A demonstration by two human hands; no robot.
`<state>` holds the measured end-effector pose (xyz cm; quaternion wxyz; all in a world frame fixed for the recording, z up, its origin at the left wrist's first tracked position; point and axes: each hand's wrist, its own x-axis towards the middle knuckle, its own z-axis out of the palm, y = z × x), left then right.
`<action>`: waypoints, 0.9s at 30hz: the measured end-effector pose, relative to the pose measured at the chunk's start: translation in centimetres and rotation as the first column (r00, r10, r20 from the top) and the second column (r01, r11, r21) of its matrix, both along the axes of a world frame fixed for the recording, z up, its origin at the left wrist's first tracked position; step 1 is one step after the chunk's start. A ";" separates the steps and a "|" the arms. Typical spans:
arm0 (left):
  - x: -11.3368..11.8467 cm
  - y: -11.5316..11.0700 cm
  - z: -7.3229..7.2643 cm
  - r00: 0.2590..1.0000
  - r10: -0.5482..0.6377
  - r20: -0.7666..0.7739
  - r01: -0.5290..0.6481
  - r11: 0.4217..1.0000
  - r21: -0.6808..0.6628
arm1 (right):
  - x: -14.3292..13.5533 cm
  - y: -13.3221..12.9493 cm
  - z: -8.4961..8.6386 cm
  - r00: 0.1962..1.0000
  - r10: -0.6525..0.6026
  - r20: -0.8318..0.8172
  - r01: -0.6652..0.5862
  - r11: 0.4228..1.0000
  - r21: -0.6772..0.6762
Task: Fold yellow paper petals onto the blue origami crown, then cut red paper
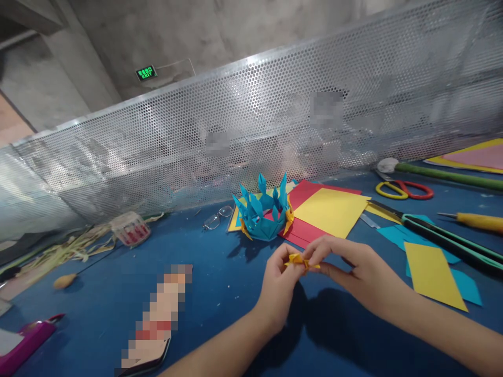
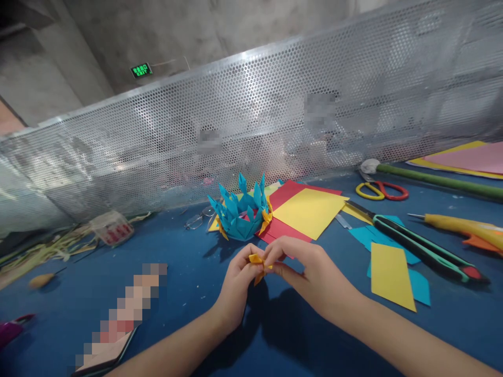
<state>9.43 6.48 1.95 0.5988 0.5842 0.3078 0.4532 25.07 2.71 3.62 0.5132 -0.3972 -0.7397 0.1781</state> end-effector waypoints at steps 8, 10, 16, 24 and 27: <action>0.1 0.4 -0.2 0.999 -0.016 0.037 0.018 0.997 -0.073 | 0.1 0.1 0.0 1.000 -0.006 -0.006 0.006 1.000 -0.027; 0.2 0.4 -0.2 0.999 -0.001 0.045 0.005 0.996 -0.087 | 0.0 0.1 0.0 1.000 -0.024 -0.020 0.023 0.999 -0.049; 0.3 0.3 0.0 0.999 0.010 0.046 -0.005 0.995 -0.102 | -0.1 0.2 0.3 0.989 -0.137 -0.063 0.127 0.981 -0.144; 0.1 0.0 -0.2 0.997 -0.039 0.062 0.043 0.997 -0.059 | -0.2 0.1 0.5 0.978 -0.169 -0.123 0.146 0.973 -0.179; -0.1 -0.1 -0.3 0.996 -0.070 0.048 0.070 0.997 -0.011 | -0.3 0.0 0.5 0.975 -0.172 -0.144 0.148 0.975 -0.166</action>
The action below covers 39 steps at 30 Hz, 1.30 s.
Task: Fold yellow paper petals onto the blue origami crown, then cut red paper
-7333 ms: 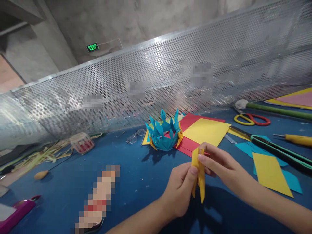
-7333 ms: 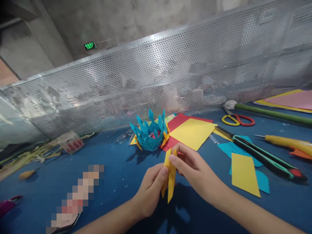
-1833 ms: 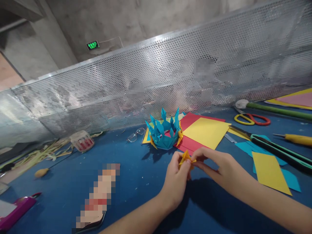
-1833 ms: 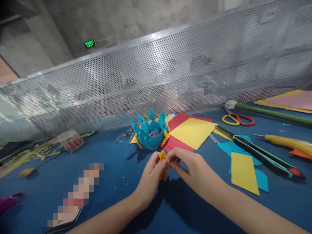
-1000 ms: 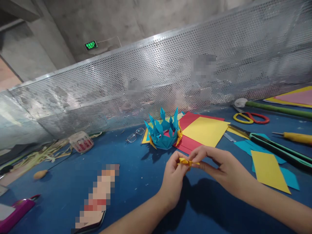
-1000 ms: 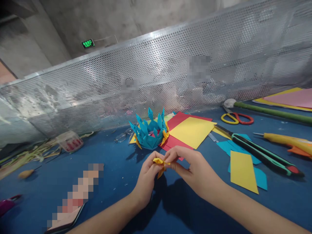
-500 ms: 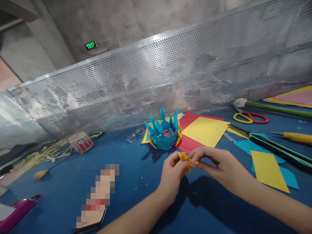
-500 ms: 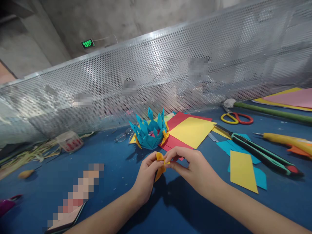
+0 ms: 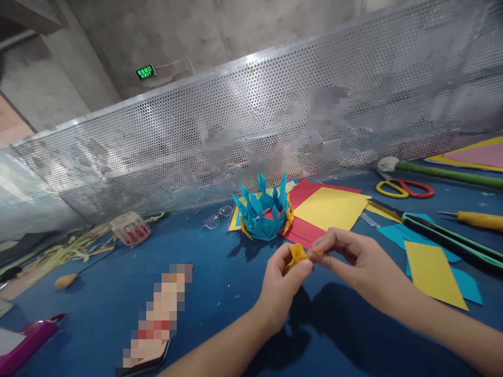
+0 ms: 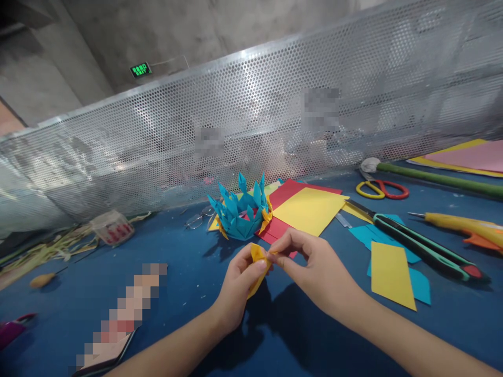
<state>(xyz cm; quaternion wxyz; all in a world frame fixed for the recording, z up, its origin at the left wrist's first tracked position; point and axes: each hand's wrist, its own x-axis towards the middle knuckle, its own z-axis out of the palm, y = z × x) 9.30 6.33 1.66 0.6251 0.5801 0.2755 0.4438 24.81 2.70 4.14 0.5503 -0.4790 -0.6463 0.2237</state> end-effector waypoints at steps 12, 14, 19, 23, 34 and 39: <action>0.2 0.0 0.1 0.996 0.056 -0.065 -0.048 0.992 0.113 | 0.0 0.2 -0.6 0.989 0.068 -0.132 -0.074 0.996 -0.044; 0.2 0.0 0.0 0.995 0.060 -0.081 -0.051 0.992 0.113 | 0.0 0.2 -0.7 0.981 0.107 -0.161 -0.119 0.991 -0.065; 0.2 0.2 -0.6 0.993 0.049 -0.106 -0.041 0.996 0.080 | 0.1 0.1 -0.9 0.975 0.173 -0.138 -0.187 0.978 -0.095; 0.2 0.3 -0.6 0.994 0.038 -0.098 -0.032 0.997 0.067 | 0.1 0.2 -0.6 0.963 0.238 -0.128 -0.254 0.958 -0.134; 0.2 0.2 0.0 0.992 -0.123 -0.027 0.124 0.991 0.052 | -0.7 0.3 -1.2 0.784 0.327 -0.528 -0.483 0.855 -0.188; 0.2 0.3 0.0 0.986 -0.169 -0.002 0.169 0.985 0.033 | -0.8 0.3 -1.0 0.729 0.330 -0.600 -0.535 0.821 -0.198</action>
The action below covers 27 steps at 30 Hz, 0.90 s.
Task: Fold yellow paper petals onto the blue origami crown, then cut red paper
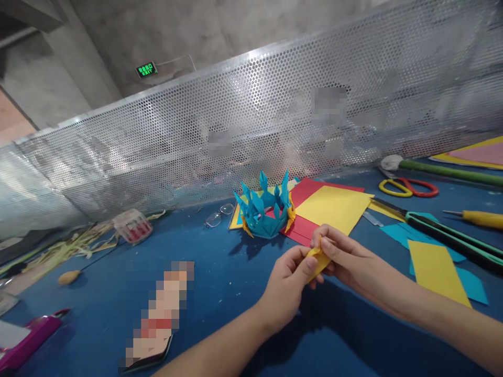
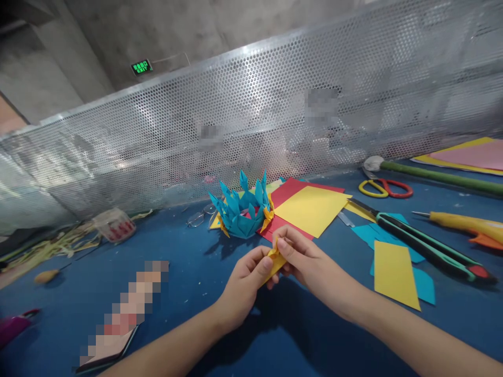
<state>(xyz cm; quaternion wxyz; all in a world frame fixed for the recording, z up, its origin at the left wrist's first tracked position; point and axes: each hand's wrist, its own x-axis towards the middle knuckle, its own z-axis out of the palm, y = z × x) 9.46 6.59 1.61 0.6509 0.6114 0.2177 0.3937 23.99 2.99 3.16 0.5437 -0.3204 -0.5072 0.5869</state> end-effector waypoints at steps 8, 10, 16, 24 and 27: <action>0.1 -0.1 0.3 1.000 0.009 0.005 -0.008 0.997 -0.079 | 0.3 0.3 -0.5 0.998 -0.049 0.044 0.046 0.998 0.051; 0.1 -0.1 0.4 0.999 0.036 0.004 -0.035 0.994 -0.107 | 0.4 0.2 -0.4 0.992 -0.078 0.101 0.068 0.993 0.097; 0.2 -0.2 0.2 0.995 0.098 -0.016 -0.100 0.987 -0.124 | 0.4 -0.1 0.4 0.930 -0.217 0.298 0.161 0.966 0.201; 0.0 0.0 0.2 0.990 0.131 -0.060 -0.136 0.987 -0.087 | 0.3 -0.1 0.4 0.789 -0.441 0.428 0.307 0.886 0.347; 0.0 0.1 0.2 0.989 0.127 -0.069 -0.132 0.988 -0.077 | 0.1 -0.3 0.3 0.749 -0.489 0.447 0.329 0.860 0.390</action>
